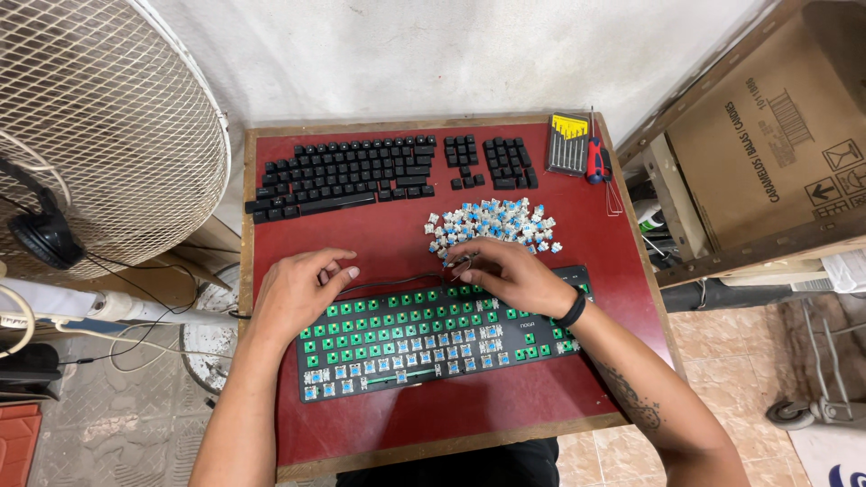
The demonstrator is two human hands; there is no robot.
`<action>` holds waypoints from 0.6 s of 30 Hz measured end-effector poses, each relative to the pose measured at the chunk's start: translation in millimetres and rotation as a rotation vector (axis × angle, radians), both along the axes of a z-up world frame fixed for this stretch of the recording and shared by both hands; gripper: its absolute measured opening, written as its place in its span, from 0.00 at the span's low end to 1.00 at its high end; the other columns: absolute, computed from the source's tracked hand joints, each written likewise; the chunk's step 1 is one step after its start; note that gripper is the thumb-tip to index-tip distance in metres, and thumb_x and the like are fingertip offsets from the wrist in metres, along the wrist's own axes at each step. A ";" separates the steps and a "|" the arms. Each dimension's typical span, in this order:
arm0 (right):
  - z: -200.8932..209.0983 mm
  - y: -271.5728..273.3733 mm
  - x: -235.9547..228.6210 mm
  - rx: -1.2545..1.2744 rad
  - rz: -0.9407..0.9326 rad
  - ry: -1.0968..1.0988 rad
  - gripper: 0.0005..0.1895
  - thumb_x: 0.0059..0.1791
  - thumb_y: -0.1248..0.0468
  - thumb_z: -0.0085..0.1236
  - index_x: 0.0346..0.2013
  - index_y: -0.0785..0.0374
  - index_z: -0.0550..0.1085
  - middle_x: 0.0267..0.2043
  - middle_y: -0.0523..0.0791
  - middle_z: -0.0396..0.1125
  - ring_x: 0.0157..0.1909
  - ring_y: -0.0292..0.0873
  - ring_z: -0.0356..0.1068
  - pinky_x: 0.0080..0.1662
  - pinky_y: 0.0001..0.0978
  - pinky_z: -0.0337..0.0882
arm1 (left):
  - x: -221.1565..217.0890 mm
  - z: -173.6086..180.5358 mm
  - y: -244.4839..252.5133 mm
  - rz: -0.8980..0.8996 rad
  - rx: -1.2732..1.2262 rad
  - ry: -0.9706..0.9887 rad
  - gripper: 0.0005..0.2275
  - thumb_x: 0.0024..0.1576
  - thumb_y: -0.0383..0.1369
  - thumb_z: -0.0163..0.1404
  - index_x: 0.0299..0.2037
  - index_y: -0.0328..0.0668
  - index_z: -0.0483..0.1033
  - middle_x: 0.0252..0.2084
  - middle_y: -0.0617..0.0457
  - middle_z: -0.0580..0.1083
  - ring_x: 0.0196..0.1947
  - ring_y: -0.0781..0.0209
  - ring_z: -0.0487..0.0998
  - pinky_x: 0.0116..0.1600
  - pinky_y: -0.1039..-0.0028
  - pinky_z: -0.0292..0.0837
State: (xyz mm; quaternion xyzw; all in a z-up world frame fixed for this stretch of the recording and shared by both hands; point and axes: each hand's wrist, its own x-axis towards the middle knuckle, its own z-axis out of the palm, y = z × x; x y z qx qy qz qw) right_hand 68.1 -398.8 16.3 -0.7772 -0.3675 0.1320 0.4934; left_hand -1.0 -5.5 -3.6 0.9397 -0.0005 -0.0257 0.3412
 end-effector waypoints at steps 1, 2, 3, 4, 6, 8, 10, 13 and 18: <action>-3.4 4.2 -0.4 -0.001 -0.002 0.001 0.21 0.62 0.72 0.64 0.72 0.68 0.81 0.60 0.59 0.83 0.58 0.64 0.88 0.57 0.63 0.88 | -0.1 0.3 0.3 -0.002 -0.001 0.001 0.14 0.68 0.42 0.65 0.63 0.66 0.93 0.42 0.57 0.91 0.46 0.52 0.92 0.51 0.55 0.88; -6.8 8.2 -0.8 -0.006 0.012 0.005 0.21 0.63 0.71 0.64 0.72 0.67 0.81 0.61 0.59 0.83 0.59 0.64 0.87 0.57 0.63 0.88 | -0.1 0.6 0.4 -0.009 -0.003 -0.003 0.14 0.68 0.42 0.65 0.63 0.65 0.93 0.42 0.56 0.91 0.46 0.52 0.92 0.51 0.56 0.88; -10.4 12.9 -0.6 -0.009 0.028 0.008 0.21 0.63 0.70 0.65 0.73 0.66 0.81 0.61 0.58 0.83 0.60 0.64 0.87 0.58 0.63 0.88 | -0.2 1.3 1.0 -0.015 -0.003 -0.006 0.14 0.68 0.42 0.65 0.63 0.64 0.93 0.42 0.56 0.91 0.46 0.52 0.92 0.51 0.56 0.88; -8.8 12.5 0.1 -0.009 0.028 0.009 0.21 0.63 0.70 0.65 0.73 0.66 0.81 0.61 0.58 0.83 0.60 0.64 0.87 0.58 0.63 0.88 | 0.2 0.4 0.8 -0.015 -0.003 -0.006 0.14 0.68 0.42 0.65 0.63 0.64 0.93 0.42 0.56 0.91 0.46 0.52 0.92 0.51 0.56 0.88; -5.7 13.1 1.4 0.003 0.005 0.000 0.21 0.63 0.70 0.65 0.72 0.66 0.81 0.61 0.58 0.83 0.60 0.65 0.87 0.58 0.62 0.88 | -0.4 -1.1 1.4 -0.017 -0.001 -0.010 0.14 0.68 0.42 0.65 0.63 0.64 0.92 0.42 0.56 0.91 0.46 0.52 0.92 0.51 0.55 0.88; -3.4 5.0 -0.4 0.005 -0.005 0.001 0.21 0.62 0.71 0.65 0.72 0.67 0.81 0.60 0.59 0.83 0.60 0.65 0.87 0.58 0.63 0.89 | 0.1 -0.5 1.7 -0.015 -0.001 -0.011 0.14 0.68 0.42 0.65 0.63 0.64 0.92 0.42 0.56 0.91 0.46 0.52 0.92 0.51 0.55 0.88; 3.3 -5.3 -4.9 0.006 -0.017 0.007 0.21 0.62 0.72 0.65 0.71 0.68 0.81 0.60 0.59 0.83 0.59 0.66 0.87 0.58 0.63 0.89 | -0.3 1.4 0.5 -0.014 -0.002 -0.008 0.14 0.68 0.42 0.65 0.63 0.64 0.92 0.42 0.56 0.91 0.46 0.52 0.92 0.50 0.55 0.88; 17.9 -19.6 -10.7 0.016 -0.085 0.001 0.23 0.60 0.73 0.68 0.71 0.68 0.82 0.60 0.58 0.83 0.59 0.61 0.88 0.58 0.62 0.89 | 0.6 3.8 -0.5 -0.008 -0.017 0.001 0.14 0.68 0.42 0.65 0.63 0.61 0.93 0.43 0.54 0.91 0.46 0.50 0.92 0.51 0.55 0.88; 18.4 -14.1 -30.6 -0.025 -0.021 -0.234 0.21 0.56 0.67 0.74 0.65 0.67 0.87 0.53 0.56 0.85 0.55 0.58 0.87 0.59 0.55 0.89 | -1.1 7.2 -2.6 -0.025 -0.006 -0.025 0.14 0.68 0.42 0.64 0.63 0.62 0.92 0.43 0.54 0.91 0.46 0.49 0.92 0.52 0.54 0.87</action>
